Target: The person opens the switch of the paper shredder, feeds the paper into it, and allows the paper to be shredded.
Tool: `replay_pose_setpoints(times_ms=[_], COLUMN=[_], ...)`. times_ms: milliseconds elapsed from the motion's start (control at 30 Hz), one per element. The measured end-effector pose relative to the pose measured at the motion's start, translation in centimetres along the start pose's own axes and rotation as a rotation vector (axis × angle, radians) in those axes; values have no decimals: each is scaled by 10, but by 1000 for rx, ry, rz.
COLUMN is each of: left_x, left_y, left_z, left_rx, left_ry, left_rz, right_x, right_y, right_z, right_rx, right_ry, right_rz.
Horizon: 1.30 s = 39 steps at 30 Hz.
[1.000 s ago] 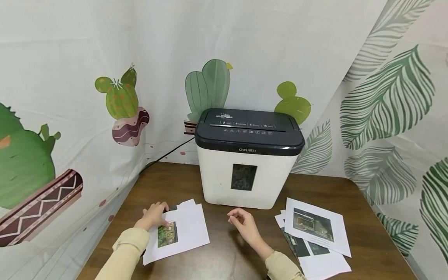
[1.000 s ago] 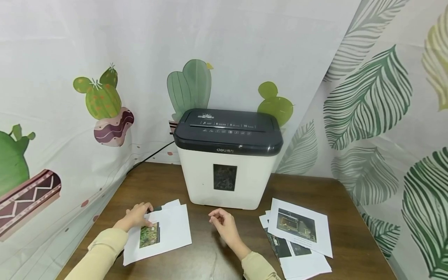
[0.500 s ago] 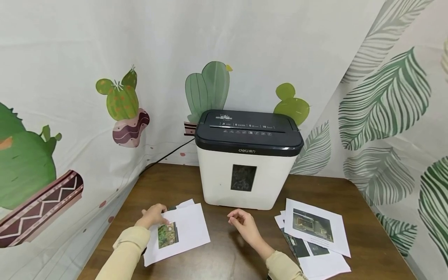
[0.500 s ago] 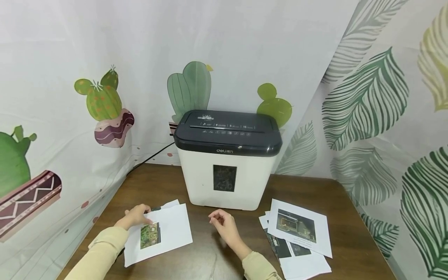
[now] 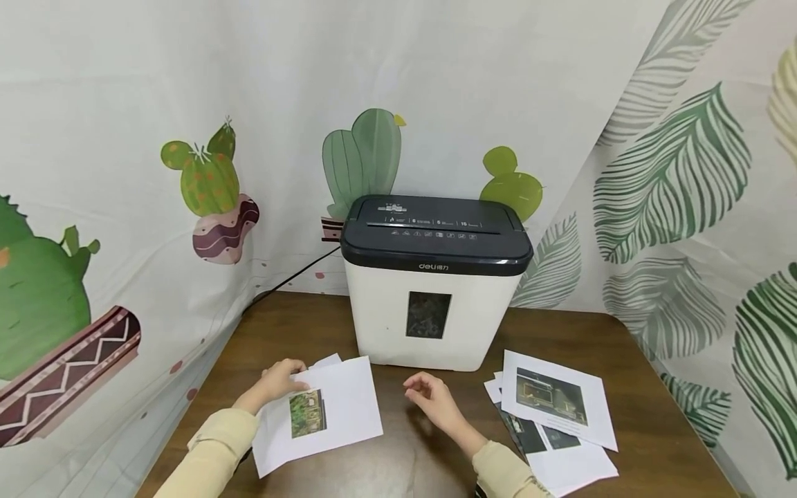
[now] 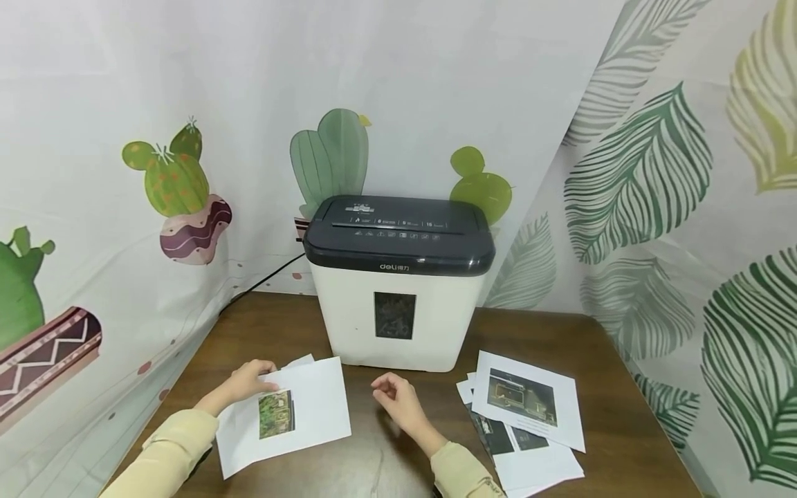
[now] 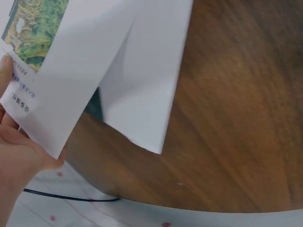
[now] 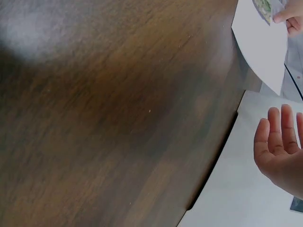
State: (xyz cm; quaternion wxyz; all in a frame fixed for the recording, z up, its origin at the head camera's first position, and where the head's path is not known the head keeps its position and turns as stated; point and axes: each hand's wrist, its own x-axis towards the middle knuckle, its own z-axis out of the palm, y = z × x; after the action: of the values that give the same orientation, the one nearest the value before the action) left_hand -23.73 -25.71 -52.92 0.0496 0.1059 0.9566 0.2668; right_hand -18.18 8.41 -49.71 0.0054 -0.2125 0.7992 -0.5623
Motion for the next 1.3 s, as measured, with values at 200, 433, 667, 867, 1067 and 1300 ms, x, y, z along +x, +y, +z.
replay_pose_setpoints(times_ms=[200, 433, 667, 867, 1067, 1300], left_x=[5, 10, 12, 14, 13, 12], left_y=[16, 42, 62, 71, 79, 82], left_z=[3, 5, 13, 20, 20, 12], left_rx=[-40, -99, -146, -218, -268, -252], left_ry=[-32, -41, -53, -44, -80, -101], left_rz=[148, 252, 304, 361, 398, 409], right_x=[-2, 1, 2, 0, -3, -6], right_y=[-3, 15, 46, 50, 48, 44], right_z=[-8, -9, -6, -5, -4, -9], right_rx=[15, 102, 224, 283, 285, 274], right_ry=[-31, -63, -105, -101, -5, 11], right_rz=[112, 191, 296, 298, 294, 283])
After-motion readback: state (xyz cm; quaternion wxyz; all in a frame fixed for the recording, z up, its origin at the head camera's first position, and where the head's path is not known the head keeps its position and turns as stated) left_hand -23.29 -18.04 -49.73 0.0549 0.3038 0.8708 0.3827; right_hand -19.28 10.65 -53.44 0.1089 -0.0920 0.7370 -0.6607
